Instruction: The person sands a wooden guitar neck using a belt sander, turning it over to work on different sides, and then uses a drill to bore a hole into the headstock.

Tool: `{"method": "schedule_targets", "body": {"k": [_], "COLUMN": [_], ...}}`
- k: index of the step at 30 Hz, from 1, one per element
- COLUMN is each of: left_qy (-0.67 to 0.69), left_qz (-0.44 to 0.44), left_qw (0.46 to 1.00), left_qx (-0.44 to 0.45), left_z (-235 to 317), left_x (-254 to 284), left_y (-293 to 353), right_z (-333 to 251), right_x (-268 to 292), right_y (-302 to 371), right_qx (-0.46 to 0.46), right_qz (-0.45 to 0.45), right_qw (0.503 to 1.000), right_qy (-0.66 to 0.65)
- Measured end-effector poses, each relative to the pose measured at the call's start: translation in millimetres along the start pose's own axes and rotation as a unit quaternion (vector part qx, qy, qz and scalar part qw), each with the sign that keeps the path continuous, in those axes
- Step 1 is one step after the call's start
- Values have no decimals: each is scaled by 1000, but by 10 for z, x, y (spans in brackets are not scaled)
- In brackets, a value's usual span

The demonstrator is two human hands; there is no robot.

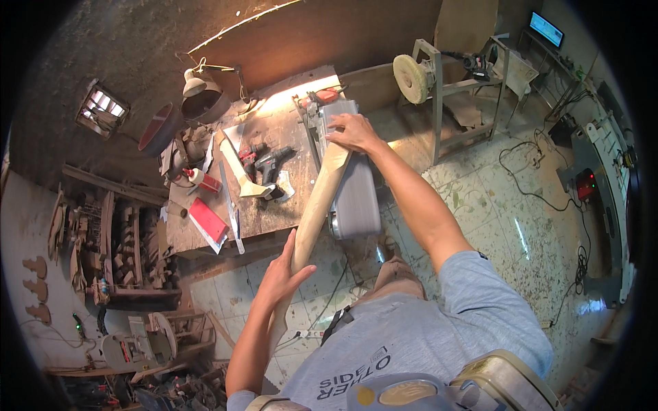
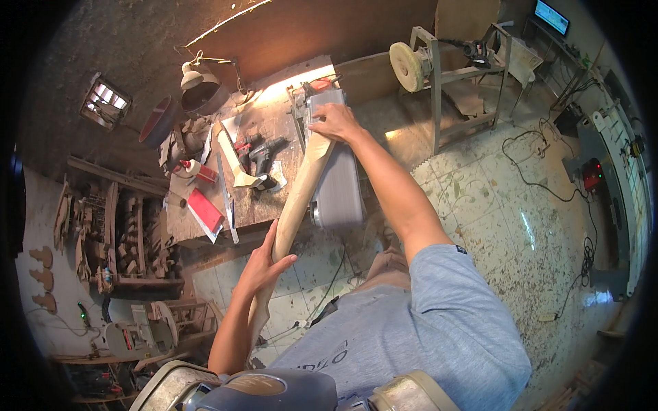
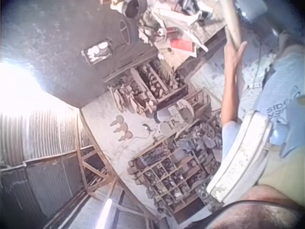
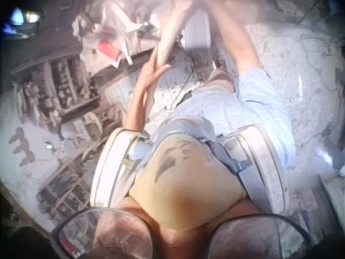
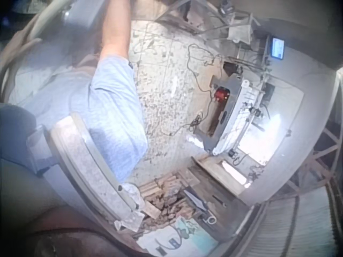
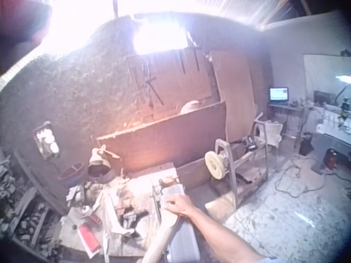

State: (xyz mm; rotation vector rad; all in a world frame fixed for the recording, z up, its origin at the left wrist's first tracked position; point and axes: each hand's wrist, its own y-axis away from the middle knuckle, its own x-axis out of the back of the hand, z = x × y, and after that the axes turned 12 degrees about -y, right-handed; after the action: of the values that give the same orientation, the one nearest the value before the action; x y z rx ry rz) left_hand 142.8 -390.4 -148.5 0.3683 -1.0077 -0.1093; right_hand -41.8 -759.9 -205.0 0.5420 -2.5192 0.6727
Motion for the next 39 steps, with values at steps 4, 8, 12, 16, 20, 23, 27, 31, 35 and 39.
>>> {"method": "schedule_targets", "body": {"k": [4,8,12,16,20,23,27,31,35,39], "left_qy": [-104,-76,138,414,448,459,425,382,373,349], "left_qz": [55,85,78,47,96,123,173,261,268,283], "left_qw": [993,992,982,906,882,876,888,887,887,892], "left_qx": [-22,-60,-103,-75,-109,-82,-20,4,53,58], "left_z": [128,-33,-348,-534,-553,-489,-521,-728,-823,-891], "left_x": [-44,-82,-238,-620,-1080,-1324,-1577,-1775,-1757,-1836], "left_y": [-161,-203,89,184,-44,-115,-240,-391,-407,-447], "right_z": [113,50,-283,-1098,-1929,-2322,-2463,-2548,-2662,-2638], "right_x": [332,720,1342,1296,610,171,-205,-464,-533,-559], "right_y": [51,189,295,655,868,908,1080,1333,1439,1381], "right_qx": [-52,-21,9,-93,-16,-4,26,69,87,77], "right_qz": [-14,67,293,-20,-157,-147,-184,-292,-350,-365], "right_qw": [999,996,925,882,873,889,875,840,815,804], "right_qy": [3,-54,-242,-461,-461,-434,-448,-453,-453,-464]}}
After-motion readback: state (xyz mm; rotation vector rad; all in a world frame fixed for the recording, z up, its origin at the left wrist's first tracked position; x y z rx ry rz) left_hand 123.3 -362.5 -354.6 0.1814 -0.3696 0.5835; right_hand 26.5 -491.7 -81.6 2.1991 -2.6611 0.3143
